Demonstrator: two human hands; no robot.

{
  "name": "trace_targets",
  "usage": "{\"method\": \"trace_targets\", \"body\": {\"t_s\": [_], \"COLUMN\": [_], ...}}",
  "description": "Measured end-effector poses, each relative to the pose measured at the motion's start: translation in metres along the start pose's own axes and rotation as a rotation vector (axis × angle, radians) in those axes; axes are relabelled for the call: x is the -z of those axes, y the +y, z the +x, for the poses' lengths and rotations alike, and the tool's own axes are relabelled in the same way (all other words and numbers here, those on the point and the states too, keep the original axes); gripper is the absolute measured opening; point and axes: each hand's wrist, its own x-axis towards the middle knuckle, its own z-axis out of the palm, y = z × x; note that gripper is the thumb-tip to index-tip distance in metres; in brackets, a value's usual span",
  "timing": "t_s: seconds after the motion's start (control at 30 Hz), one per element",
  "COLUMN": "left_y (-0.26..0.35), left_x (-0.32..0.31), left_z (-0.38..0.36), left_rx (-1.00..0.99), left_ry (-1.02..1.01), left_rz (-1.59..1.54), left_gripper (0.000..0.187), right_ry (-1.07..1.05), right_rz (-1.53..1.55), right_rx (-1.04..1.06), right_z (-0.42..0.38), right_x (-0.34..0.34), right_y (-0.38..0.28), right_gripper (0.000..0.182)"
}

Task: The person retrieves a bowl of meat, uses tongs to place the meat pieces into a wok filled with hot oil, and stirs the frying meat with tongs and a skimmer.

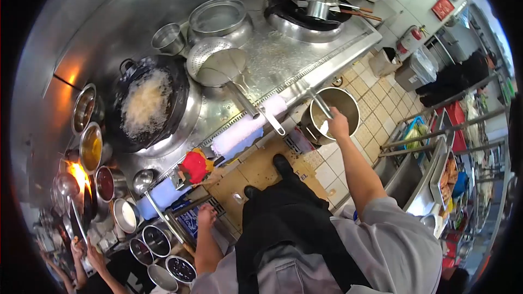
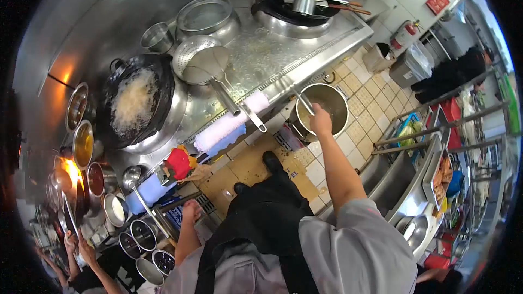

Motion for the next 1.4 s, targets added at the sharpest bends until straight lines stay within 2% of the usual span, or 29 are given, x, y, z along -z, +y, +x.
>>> {"method": "trace_targets", "body": {"t_s": [0.07, 0.13, 0.2, 0.27, 0.33, 0.4, 0.47, 0.53, 0.6, 0.63, 0.7, 0.73, 0.8, 0.83, 0.9, 0.93, 1.07, 1.13, 1.2, 1.27, 1.33, 1.37, 1.4], "left_y": [0.027, 0.055, 0.085, 0.083, 0.076, 0.058, 0.027, 0.005, -0.071, -0.084, -0.106, -0.112, -0.115, -0.121, -0.142, -0.149, -0.157, -0.155, -0.158, -0.165, -0.184, -0.18, -0.188], "left_x": [0.001, -0.008, -0.021, -0.029, -0.042, -0.047, -0.044, -0.034, -0.02, -0.015, -0.017, -0.02, -0.027, -0.03, -0.033, -0.036, -0.055, -0.071, -0.089, -0.108, -0.127, -0.13, -0.138], "left_z": [0.014, 0.021, 0.002, 0.019, 0.01, -0.008, -0.026, -0.049, -0.009, -0.015, -0.03, -0.041, -0.064, -0.065, -0.059, -0.063, -0.103, -0.127, -0.144, -0.163, -0.165, -0.178, -0.18], "left_rx": [0.021, 0.063, 0.008, 0.044, -0.053, -0.038, -0.09, -0.038, -0.108, -0.104, -0.215, -0.207, -0.208, -0.206, -0.173, -0.179, -0.038, 0.032, 0.048, 0.054, -0.05, 0.096, 0.098], "left_ry": [0.011, 0.114, -0.011, -0.079, -0.073, -0.059, -0.009, -0.109, -0.046, -0.031, -0.146, -0.136, -0.01, 0.009, 0.067, 0.085, 0.199, 0.275, 0.274, 0.247, 0.323, 0.242, 0.249], "left_rz": [-0.235, -0.404, -0.356, -0.333, -0.148, -0.13, 0.176, 0.5, 0.715, 0.706, 0.889, 0.879, 0.32, 0.301, 0.031, 0.009, -0.232, -0.315, -0.286, -0.44, -0.51, -0.54, -0.55], "left_gripper": [0.037, 0.045, 0.052, 0.053, 0.053, 0.051, 0.048, 0.046, 0.045, 0.045, 0.061, 0.061, 0.044, 0.044, 0.039, 0.039, 0.03, 0.028, 0.027, 0.025, 0.023, 0.021, 0.021], "right_ry": [-0.091, -0.088, -0.099, -0.079, -0.122, -0.229, -0.262, -0.278, -0.243, -0.19, -0.186, -0.17, -0.149, -0.124, -0.055, -0.003, 0.002, -0.032, 0.025, -0.065, -0.071, -0.054, -0.059], "right_rz": [-0.054, -0.036, -0.024, -0.007, -0.053, -0.177, -0.149, -0.086, -0.086, -0.093, -0.097, -0.105, -0.101, -0.113, -0.093, -0.078, -0.138, -0.123, -0.211, -0.298, -0.354, -0.414, -0.412], "right_rx": [-0.145, -0.18, -0.217, -0.187, -0.119, -0.141, -0.069, -0.026, 0.008, 0.014, 0.062, 0.106, 0.175, 0.235, 0.294, 0.329, 0.451, 0.525, 0.532, 0.489, 0.562, 0.614, 0.626], "right_z": [-0.001, 0.0, -0.005, -0.009, -0.015, -0.014, -0.015, -0.014, -0.006, -0.002, 0.01, 0.021, 0.053, 0.068, 0.093, 0.109, 0.187, 0.236, 0.278, 0.285, 0.324, 0.337, 0.339], "right_x": [0.007, 0.01, 0.01, 0.005, 0.001, -0.014, -0.027, -0.039, -0.046, -0.048, -0.047, -0.047, -0.054, -0.053, -0.041, -0.044, -0.048, -0.059, -0.077, -0.058, -0.079, -0.086, -0.083], "right_y": [-0.018, -0.031, -0.033, -0.031, -0.028, -0.018, -0.005, 0.0, -0.003, -0.007, -0.019, -0.026, -0.039, -0.05, -0.089, -0.104, -0.176, -0.203, -0.229, -0.263, -0.272, -0.274, -0.28], "right_gripper": [0.037, 0.035, 0.034, 0.037, 0.039, 0.039, 0.039, 0.038, 0.038, 0.039, 0.041, 0.043, 0.037, 0.035, 0.035, 0.043, 0.048, 0.049, 0.047, 0.045, 0.041, 0.04, 0.04]}}
